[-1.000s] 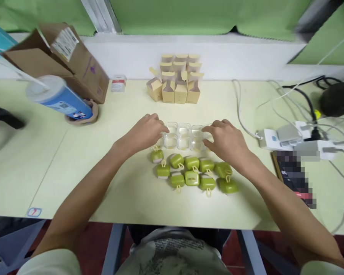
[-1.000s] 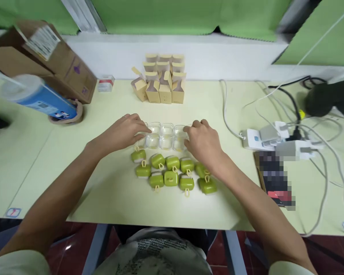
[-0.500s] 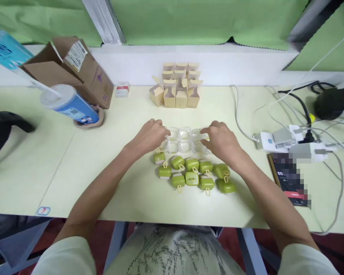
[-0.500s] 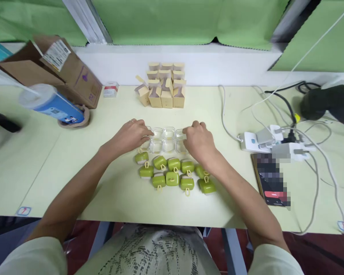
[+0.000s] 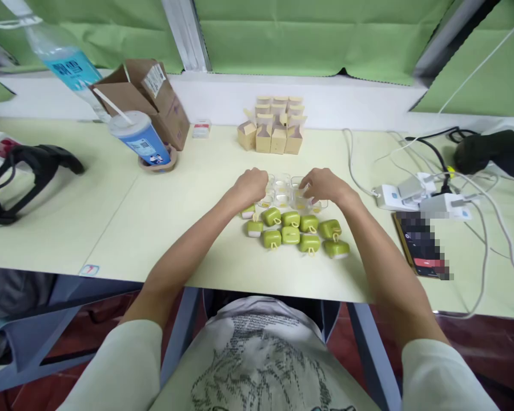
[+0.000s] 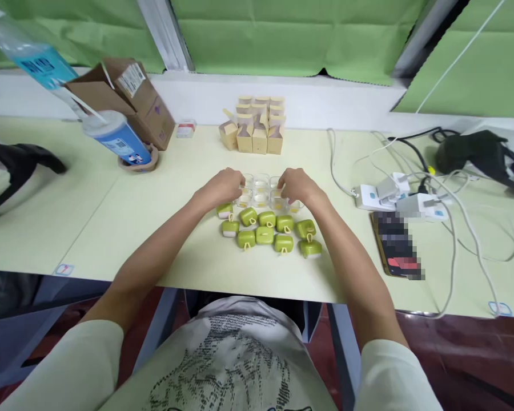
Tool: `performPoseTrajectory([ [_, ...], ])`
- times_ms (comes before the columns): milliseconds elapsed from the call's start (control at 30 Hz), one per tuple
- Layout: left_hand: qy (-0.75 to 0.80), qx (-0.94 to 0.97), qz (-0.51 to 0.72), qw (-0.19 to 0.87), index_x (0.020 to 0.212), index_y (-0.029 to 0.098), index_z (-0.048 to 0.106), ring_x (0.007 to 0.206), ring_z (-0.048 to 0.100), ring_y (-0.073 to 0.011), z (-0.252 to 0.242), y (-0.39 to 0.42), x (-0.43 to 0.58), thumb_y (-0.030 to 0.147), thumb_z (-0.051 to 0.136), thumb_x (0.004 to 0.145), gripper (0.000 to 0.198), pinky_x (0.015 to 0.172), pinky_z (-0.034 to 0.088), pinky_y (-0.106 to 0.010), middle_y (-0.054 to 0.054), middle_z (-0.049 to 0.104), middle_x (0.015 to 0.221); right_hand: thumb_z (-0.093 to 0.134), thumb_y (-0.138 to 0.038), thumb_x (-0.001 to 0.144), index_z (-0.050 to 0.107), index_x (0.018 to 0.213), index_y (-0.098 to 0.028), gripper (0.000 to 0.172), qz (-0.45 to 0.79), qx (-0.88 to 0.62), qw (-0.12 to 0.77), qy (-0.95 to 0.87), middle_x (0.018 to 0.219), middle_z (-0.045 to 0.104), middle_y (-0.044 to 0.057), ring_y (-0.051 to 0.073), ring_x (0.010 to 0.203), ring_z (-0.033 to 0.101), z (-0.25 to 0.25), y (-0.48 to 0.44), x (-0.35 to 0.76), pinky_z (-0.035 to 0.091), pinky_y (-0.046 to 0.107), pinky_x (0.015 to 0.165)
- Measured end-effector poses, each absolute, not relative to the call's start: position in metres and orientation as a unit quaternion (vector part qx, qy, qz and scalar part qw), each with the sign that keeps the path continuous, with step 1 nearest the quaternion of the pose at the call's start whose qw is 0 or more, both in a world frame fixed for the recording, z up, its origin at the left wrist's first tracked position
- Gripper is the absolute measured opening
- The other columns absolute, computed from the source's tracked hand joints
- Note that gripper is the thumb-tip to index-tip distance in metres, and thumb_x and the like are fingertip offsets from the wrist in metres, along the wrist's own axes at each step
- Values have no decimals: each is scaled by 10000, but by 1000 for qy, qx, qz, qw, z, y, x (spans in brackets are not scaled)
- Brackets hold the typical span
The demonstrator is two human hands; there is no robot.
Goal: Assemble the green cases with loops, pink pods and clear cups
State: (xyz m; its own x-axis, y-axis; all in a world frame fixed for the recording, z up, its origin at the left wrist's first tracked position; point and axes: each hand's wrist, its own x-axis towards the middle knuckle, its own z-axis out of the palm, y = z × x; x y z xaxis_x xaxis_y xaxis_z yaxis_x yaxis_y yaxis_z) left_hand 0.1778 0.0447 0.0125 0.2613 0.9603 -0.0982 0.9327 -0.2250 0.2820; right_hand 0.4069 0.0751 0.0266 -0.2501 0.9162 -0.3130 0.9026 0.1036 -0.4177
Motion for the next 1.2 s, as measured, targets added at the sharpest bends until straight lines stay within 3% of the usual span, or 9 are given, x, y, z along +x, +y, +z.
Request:
performPoseTrajectory([
  [100,643,756,30,124,1175,80,853,1152,812,-414,11,46,188,34,661,874,360,1013,639,-502,-278,817,1186,916,-2,720,860,849,-123,186,255,-613,25,-748,646,740,78,240,537,746,19,79,402,669,358,646],
  [200,658,744,32,114,1186,96,850,1150,822,-389,11,46,192,16,659,853,392,997,656,-468,-261,828,1183,907,-19,701,859,844,-123,183,229,-610,35,-758,604,716,86,262,589,758,12,85,400,685,376,677],
  [400,664,736,59,121,1188,72,839,1147,814,-409,-1,61,184,37,683,845,378,1019,662,-522,-270,825,1178,889,-71,742,883,980,-88,238,201,-607,56,-767,873,810,209,354,825,827,-6,102,407,700,506,863],
  [667,669,728,71,131,1128,91,843,1124,798,-419,-3,67,182,87,740,864,284,1003,655,-551,-226,802,1168,841,-87,803,897,1097,-125,301,189,-603,57,-773,999,818,182,336,889,809,-4,107,405,673,460,868],
  [767,675,721,71,138,1261,116,826,1216,768,-454,11,61,174,195,808,898,371,1079,617,-601,-219,763,1293,847,-195,887,877,1228,-131,348,189,-609,53,-769,1083,818,198,344,928,801,13,96,411,654,496,921],
  [900,636,757,102,109,1373,253,795,1249,726,-384,32,63,138,355,854,917,471,1153,575,-568,-107,789,1221,733,-244,1002,836,1337,-142,365,140,-561,123,-806,1144,803,211,386,1086,764,33,79,413,606,570,1020],
  [1033,582,803,90,91,1262,285,836,1242,692,-335,34,75,106,425,893,870,421,1194,542,-495,-45,779,1035,660,-142,1002,844,1290,-150,341,101,-457,131,-874,1205,835,174,394,1246,706,32,72,393,564,516,1055],
  [1200,576,809,34,109,930,238,864,1224,671,-357,20,83,115,221,910,763,174,1137,567,-433,-64,695,850,655,-101,981,858,1239,-131,330,67,-451,44,-889,1235,835,209,413,1318,643,8,76,371,554,457,964],
])
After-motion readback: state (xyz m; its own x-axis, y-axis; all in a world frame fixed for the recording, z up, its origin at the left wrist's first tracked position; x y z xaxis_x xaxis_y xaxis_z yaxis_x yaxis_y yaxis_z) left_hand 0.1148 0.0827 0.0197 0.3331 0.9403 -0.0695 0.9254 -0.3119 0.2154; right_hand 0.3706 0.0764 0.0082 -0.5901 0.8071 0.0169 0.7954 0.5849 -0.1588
